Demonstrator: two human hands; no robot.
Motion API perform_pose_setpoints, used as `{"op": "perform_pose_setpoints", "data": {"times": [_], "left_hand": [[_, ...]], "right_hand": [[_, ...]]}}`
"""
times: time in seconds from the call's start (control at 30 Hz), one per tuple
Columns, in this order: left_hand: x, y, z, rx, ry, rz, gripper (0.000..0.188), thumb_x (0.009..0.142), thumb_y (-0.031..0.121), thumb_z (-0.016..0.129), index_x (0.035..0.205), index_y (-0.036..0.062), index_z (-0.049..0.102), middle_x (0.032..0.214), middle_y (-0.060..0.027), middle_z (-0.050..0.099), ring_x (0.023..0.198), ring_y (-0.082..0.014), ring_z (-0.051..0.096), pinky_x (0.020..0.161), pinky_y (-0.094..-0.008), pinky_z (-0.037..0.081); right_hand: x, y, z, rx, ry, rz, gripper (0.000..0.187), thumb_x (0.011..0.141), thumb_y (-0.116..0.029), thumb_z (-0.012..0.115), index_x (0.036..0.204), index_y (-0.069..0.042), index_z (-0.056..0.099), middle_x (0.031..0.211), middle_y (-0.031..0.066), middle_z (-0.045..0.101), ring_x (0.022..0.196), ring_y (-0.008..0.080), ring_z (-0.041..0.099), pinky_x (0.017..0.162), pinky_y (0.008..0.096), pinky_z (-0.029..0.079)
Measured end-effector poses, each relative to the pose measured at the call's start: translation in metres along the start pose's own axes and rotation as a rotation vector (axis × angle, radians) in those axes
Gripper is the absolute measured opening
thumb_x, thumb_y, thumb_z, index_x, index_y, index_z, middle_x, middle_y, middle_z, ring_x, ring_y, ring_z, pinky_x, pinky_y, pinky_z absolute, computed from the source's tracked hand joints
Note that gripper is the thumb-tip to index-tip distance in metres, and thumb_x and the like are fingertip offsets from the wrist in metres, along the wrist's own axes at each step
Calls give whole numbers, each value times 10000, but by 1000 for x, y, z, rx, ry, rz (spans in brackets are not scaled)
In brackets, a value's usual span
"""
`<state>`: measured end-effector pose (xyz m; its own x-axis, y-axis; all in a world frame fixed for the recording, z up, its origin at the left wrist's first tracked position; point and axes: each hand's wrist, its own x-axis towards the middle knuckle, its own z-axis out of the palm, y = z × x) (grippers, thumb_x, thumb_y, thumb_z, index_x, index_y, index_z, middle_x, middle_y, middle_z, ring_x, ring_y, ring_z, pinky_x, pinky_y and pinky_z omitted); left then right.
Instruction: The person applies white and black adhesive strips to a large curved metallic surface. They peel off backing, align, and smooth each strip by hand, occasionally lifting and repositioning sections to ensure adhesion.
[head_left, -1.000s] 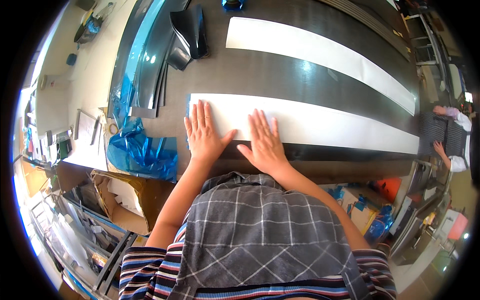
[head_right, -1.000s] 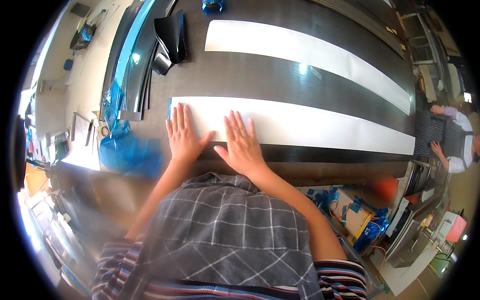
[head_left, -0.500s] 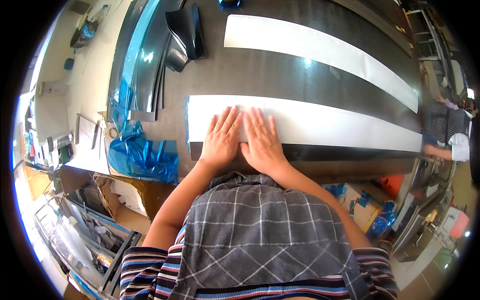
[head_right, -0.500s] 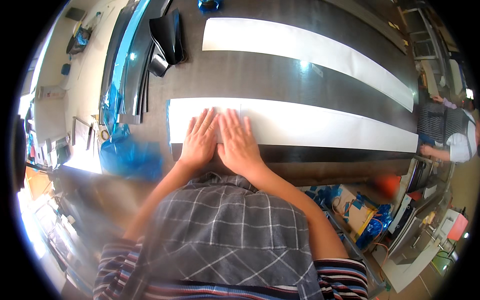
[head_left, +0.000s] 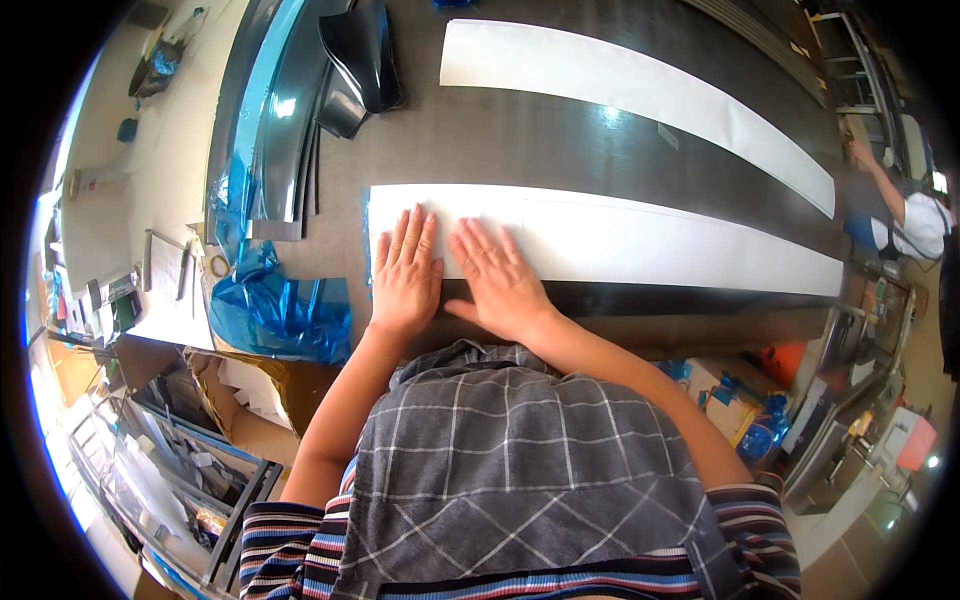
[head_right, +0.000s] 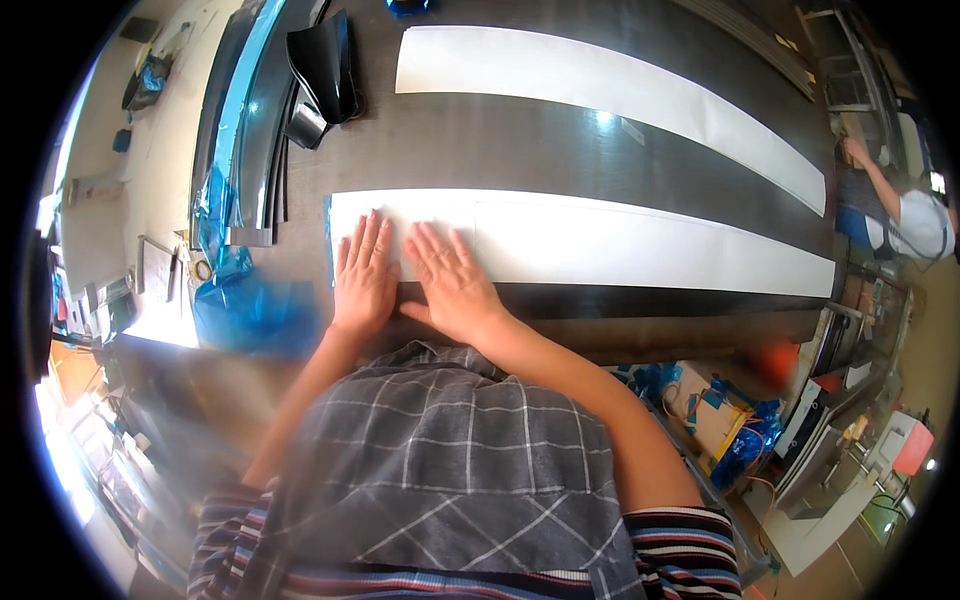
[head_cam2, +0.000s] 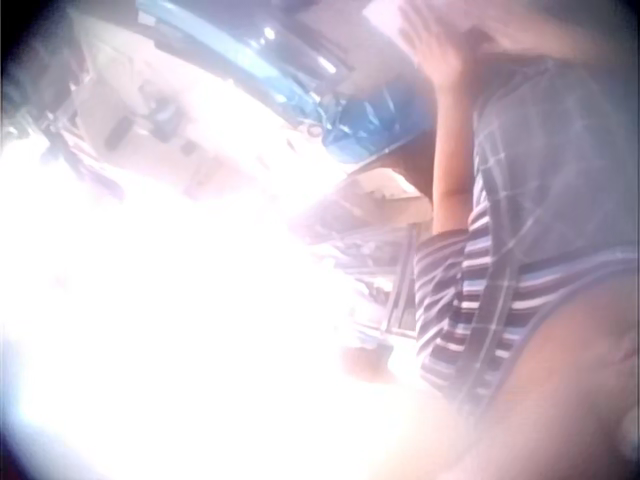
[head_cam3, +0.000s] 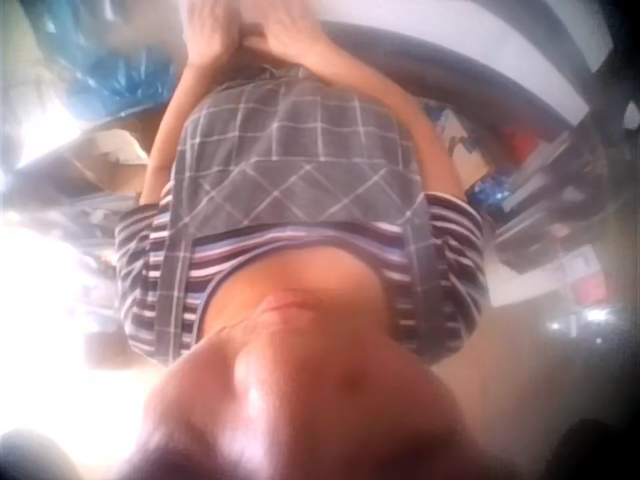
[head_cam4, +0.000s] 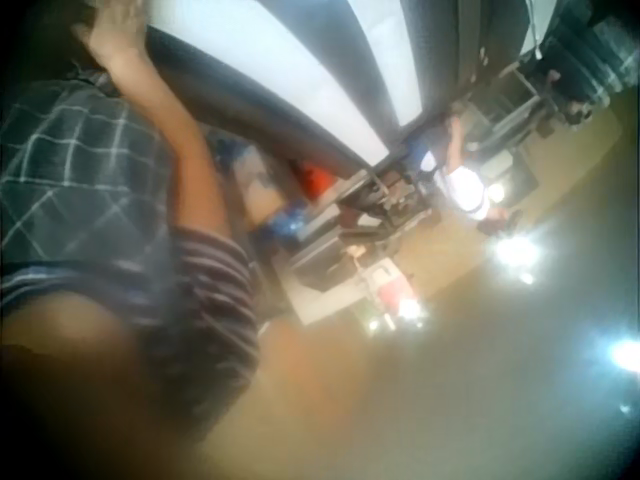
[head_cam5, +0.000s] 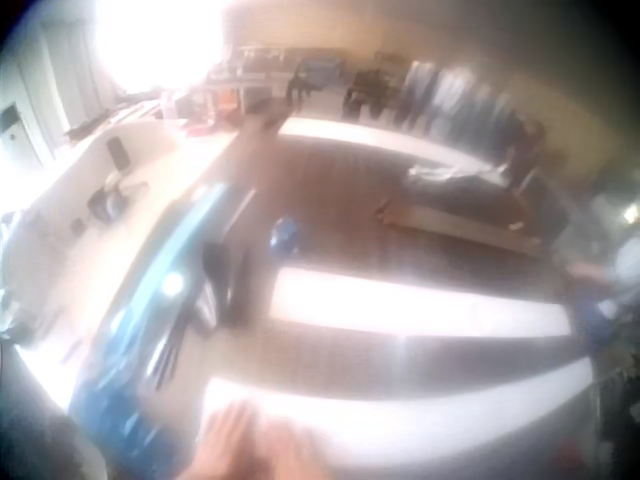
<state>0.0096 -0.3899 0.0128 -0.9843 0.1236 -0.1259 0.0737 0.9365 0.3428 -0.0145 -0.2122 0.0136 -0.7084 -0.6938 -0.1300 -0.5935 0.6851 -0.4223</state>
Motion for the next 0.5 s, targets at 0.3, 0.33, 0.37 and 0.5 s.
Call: {"op": "perform_pose_setpoints", "data": {"times": [0.3,0.33,0.37,0.5], "left_hand": [[4,7,-1,-39,145,63,534,843,101,509,1371,69,435,1448,-141,387,1359,-306,342,1103,-469,262],[6,8,2,-78,181,116,512,824,79,517,1334,66,471,1413,-139,423,1326,-309,381,1085,-466,289],[7,10,4,-121,209,170,492,805,57,525,1297,63,507,1378,-136,459,1293,-313,420,1067,-462,316],[14,27,4,-253,175,228,479,754,108,650,1220,107,538,1293,-103,499,1186,-330,461,991,-453,369]], "right_hand": [[-1,32,-25,56,383,271,735,801,-333,681,1364,29,378,1412,202,390,1328,345,358,1074,527,271],[4,36,-30,52,539,352,550,743,-212,721,1216,-15,520,1233,152,512,1164,336,472,966,491,365],[8,44,-32,89,515,396,443,734,-183,720,1125,-39,569,1162,129,534,1098,320,491,927,468,385],[26,62,-39,205,405,463,114,725,-99,696,823,-69,648,913,96,597,931,299,552,821,403,452]]}}
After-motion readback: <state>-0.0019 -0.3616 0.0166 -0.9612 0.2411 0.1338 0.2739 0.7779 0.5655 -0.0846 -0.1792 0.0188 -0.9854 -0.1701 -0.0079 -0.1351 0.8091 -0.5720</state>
